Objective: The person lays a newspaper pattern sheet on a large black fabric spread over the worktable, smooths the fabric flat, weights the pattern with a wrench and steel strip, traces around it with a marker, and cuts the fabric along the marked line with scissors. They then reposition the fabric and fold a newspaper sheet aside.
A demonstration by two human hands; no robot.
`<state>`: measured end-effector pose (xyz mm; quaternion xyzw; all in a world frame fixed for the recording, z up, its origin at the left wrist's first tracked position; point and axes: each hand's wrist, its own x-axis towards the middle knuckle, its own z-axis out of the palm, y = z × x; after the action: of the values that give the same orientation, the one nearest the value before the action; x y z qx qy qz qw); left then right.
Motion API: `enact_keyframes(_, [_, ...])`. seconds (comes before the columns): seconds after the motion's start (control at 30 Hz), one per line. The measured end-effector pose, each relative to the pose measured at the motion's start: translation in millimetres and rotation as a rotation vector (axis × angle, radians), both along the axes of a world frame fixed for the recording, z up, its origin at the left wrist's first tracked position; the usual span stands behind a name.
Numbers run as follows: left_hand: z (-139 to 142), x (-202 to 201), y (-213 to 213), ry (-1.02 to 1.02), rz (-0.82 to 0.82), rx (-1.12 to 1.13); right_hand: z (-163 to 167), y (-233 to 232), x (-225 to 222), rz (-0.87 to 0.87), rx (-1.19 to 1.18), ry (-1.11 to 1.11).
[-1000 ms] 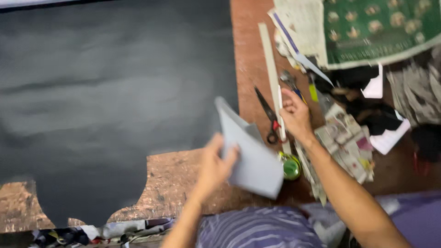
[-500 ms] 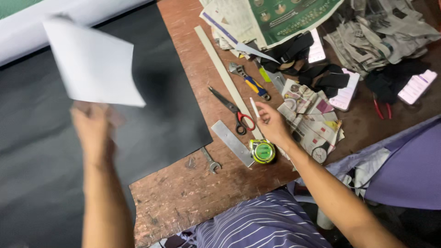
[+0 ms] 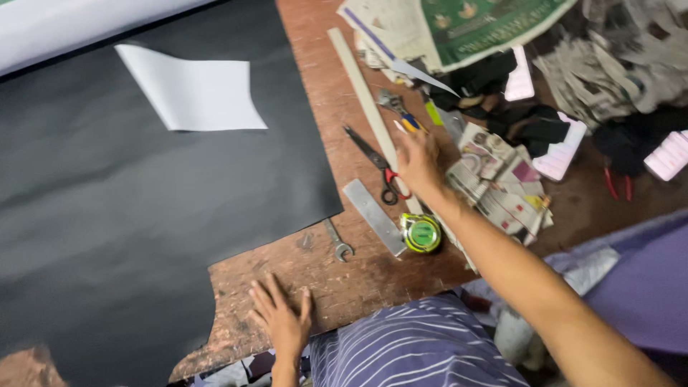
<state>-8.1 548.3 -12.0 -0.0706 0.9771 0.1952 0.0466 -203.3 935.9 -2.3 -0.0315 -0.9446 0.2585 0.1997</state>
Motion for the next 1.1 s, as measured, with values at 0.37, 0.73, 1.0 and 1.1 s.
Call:
enact_keyframes(0.37, [-12, 7, -11, -0.026, -0.051, -0.063, 35, -150, 95, 0.472, -0.187, -0.493])
enact_keyframes(0.73, [-3, 11, -12, 0.021, -0.055, -0.076, 16, -146, 102, 0.242, -0.088, -0.501])
enact_keyframes(1.0, [-6, 14, -11, 0.073, -0.064, -0.087, 2, -118, 91, 0.063, -0.116, -0.332])
enact_keyframes(1.1, [-6, 13, -9, 0.077, -0.074, -0.106, -1, -108, 87, 0.061, -0.154, -0.374])
